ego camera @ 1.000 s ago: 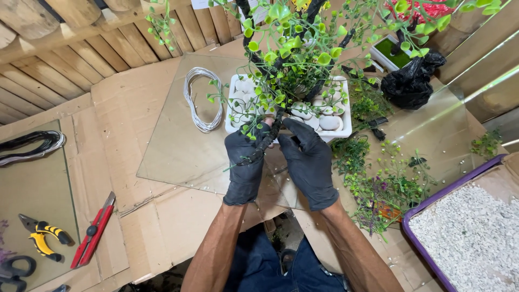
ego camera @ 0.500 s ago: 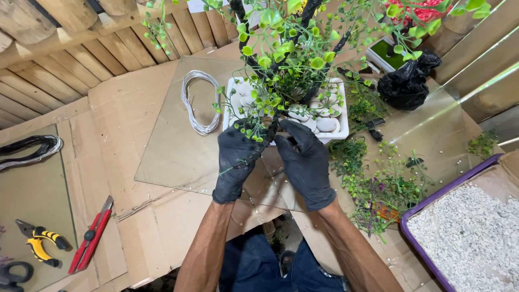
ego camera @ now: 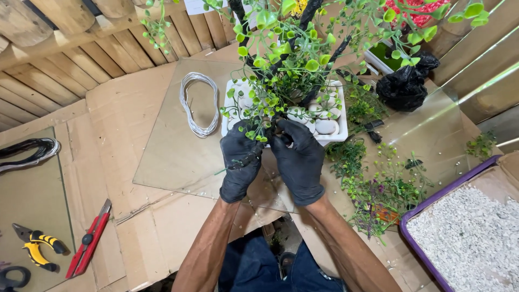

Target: The person arranges artificial green plants into a white rectangular pot filled with white stones. They insert the stems into the pot and adjust the branches to create a fuller appearance.

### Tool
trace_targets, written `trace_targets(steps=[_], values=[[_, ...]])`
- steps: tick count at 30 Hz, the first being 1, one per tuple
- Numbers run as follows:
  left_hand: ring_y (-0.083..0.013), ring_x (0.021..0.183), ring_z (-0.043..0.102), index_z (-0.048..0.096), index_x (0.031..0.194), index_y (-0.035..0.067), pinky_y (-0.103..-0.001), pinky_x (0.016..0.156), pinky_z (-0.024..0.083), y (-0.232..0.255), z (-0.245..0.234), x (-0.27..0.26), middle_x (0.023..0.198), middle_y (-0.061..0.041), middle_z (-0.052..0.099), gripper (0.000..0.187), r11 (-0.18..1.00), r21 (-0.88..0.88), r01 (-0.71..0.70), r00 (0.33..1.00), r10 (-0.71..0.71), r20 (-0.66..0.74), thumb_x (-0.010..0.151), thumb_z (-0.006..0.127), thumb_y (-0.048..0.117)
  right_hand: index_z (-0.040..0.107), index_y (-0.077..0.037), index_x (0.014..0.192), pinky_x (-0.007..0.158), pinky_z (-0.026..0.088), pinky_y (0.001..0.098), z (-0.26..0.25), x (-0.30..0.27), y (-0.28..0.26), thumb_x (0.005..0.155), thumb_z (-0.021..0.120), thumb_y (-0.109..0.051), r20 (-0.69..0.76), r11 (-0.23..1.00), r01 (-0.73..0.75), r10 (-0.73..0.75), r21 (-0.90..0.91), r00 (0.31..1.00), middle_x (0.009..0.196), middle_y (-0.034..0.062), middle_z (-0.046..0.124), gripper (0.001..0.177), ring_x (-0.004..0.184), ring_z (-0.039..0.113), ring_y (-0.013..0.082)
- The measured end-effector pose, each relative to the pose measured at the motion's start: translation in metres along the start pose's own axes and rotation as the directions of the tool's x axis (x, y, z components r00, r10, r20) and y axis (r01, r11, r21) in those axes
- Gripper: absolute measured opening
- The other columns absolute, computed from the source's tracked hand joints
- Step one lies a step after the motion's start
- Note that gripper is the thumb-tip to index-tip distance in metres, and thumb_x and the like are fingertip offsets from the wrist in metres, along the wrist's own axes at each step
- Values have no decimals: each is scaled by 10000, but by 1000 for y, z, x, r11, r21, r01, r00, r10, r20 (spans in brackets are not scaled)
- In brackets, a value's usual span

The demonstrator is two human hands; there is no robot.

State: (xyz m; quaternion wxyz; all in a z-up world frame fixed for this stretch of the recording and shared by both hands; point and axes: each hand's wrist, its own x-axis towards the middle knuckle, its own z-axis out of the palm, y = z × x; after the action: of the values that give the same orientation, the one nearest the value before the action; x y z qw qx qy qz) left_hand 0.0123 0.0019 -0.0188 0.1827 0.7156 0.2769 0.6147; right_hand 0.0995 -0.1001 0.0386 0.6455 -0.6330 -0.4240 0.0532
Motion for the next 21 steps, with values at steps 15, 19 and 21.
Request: trace_targets(steps=[15,19,21], values=[[-405,888,715,787,823,-25,-473,828,569,9,-14,18,817,-260,739,302,988,150,-25,992,5,130,752,928,233,746,-133,1194,703,652,428,3,3,-6,877,826,-34,-71,993,98,-102,-66,992,989,97,764,342,854,744,278],[-372,898,725,773,914,-55,-465,943,540,25,-19,28,857,-239,747,298,991,101,-91,975,67,212,793,903,184,751,-150,1179,709,654,407,-1,4,-3,868,839,-46,-58,994,96,-99,-50,993,984,75,765,339,854,745,252],[-387,889,718,766,924,-86,-477,975,523,26,-21,29,842,-246,737,300,986,107,-124,967,96,238,816,889,165,754,-151,1174,713,659,405,-3,5,-7,858,849,-56,-50,994,93,-96,-57,994,983,76,766,343,857,748,253]])
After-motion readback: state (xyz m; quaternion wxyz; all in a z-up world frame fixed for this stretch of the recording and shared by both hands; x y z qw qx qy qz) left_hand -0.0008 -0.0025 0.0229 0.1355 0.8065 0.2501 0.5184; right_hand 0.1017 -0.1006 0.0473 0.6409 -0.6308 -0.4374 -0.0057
